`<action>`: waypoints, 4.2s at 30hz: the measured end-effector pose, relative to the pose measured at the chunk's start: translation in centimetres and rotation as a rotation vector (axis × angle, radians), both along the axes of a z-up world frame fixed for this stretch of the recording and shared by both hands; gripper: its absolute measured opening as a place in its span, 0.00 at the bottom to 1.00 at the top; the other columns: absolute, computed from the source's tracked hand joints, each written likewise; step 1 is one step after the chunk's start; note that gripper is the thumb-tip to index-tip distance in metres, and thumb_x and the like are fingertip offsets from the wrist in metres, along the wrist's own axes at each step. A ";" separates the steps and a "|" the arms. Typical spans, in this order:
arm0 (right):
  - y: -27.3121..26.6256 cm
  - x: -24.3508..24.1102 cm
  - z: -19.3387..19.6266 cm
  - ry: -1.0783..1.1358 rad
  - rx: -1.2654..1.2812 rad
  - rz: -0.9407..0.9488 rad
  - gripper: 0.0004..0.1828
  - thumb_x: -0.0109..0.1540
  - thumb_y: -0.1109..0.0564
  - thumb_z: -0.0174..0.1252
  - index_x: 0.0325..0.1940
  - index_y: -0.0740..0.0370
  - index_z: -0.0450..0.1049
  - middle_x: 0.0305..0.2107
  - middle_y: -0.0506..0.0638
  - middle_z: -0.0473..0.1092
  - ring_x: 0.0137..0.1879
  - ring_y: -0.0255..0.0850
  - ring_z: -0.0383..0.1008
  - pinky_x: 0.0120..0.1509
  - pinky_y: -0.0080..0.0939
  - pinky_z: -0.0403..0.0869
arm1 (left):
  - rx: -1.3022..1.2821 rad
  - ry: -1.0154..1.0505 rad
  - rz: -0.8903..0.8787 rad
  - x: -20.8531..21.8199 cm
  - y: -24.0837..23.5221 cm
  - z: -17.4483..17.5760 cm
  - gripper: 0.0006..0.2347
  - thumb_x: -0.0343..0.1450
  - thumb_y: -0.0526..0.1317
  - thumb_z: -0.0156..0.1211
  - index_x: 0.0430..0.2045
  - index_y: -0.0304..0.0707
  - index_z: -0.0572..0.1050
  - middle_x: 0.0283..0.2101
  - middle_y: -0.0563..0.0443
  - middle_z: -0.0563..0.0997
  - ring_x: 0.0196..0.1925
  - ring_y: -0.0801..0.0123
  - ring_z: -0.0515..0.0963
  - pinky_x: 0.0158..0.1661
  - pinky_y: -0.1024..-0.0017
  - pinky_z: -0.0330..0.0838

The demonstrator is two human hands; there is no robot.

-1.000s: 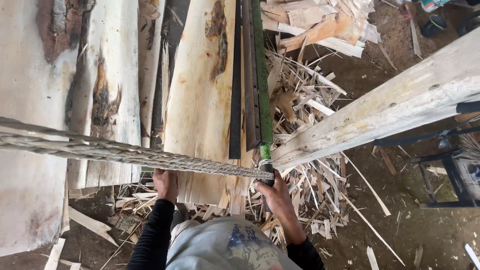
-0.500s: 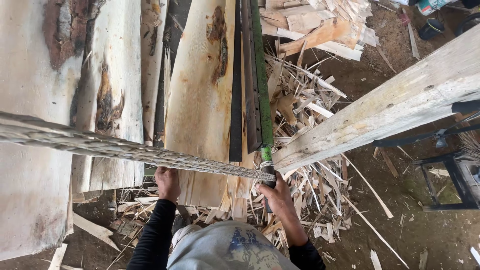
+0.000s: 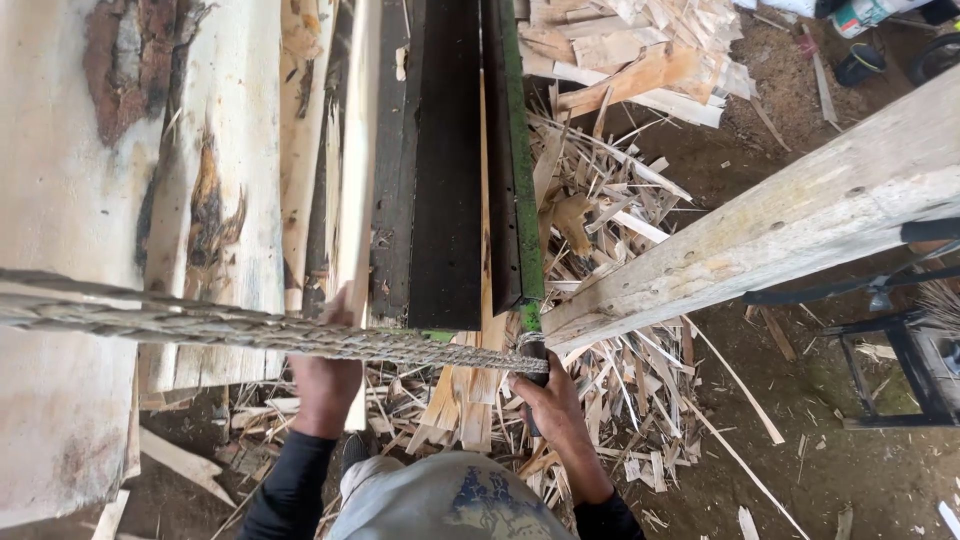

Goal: Cutting thin wood sheets or bark strips using a large manual guillotine-style cutter.

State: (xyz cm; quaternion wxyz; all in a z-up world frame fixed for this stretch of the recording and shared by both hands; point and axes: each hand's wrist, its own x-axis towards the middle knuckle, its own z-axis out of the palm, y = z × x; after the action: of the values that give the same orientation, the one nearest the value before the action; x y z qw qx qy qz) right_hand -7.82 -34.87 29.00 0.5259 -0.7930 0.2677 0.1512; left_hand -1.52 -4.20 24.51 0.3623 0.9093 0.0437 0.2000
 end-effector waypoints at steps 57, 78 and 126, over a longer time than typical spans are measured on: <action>0.0 0.3 1.7 -0.103 0.106 0.016 0.32 0.59 0.62 0.60 0.68 0.60 0.61 0.25 0.51 0.69 0.20 0.35 0.69 0.19 0.35 0.71 | 0.095 0.157 -0.447 3.5 -0.7 -20.1 0.08 0.71 0.36 0.64 0.41 0.33 0.80 0.41 0.40 0.83 0.44 0.61 0.80 0.47 0.60 0.77; -0.3 0.1 -0.7 0.050 -0.145 0.045 0.32 0.59 0.57 0.57 0.66 0.58 0.57 0.32 0.54 0.72 0.22 0.38 0.75 0.23 0.39 0.78 | -0.416 0.572 -0.113 2.0 -3.3 -7.3 0.17 0.64 0.33 0.67 0.49 0.35 0.78 0.40 0.34 0.85 0.40 0.51 0.88 0.44 0.60 0.81; 0.5 0.5 0.4 0.032 -0.151 0.056 0.34 0.60 0.57 0.60 0.67 0.63 0.57 0.30 0.54 0.71 0.21 0.38 0.72 0.20 0.38 0.76 | -0.991 0.491 -0.222 4.4 -0.7 -11.2 0.16 0.63 0.28 0.65 0.45 0.26 0.79 0.37 0.45 0.87 0.22 0.74 0.76 0.20 0.72 0.67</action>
State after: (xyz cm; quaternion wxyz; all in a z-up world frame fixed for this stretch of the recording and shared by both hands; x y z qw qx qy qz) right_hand -7.36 -34.40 29.42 0.4557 -0.8352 0.2645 0.1578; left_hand 2.84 -4.86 13.27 0.7440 0.6496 0.1194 -0.1011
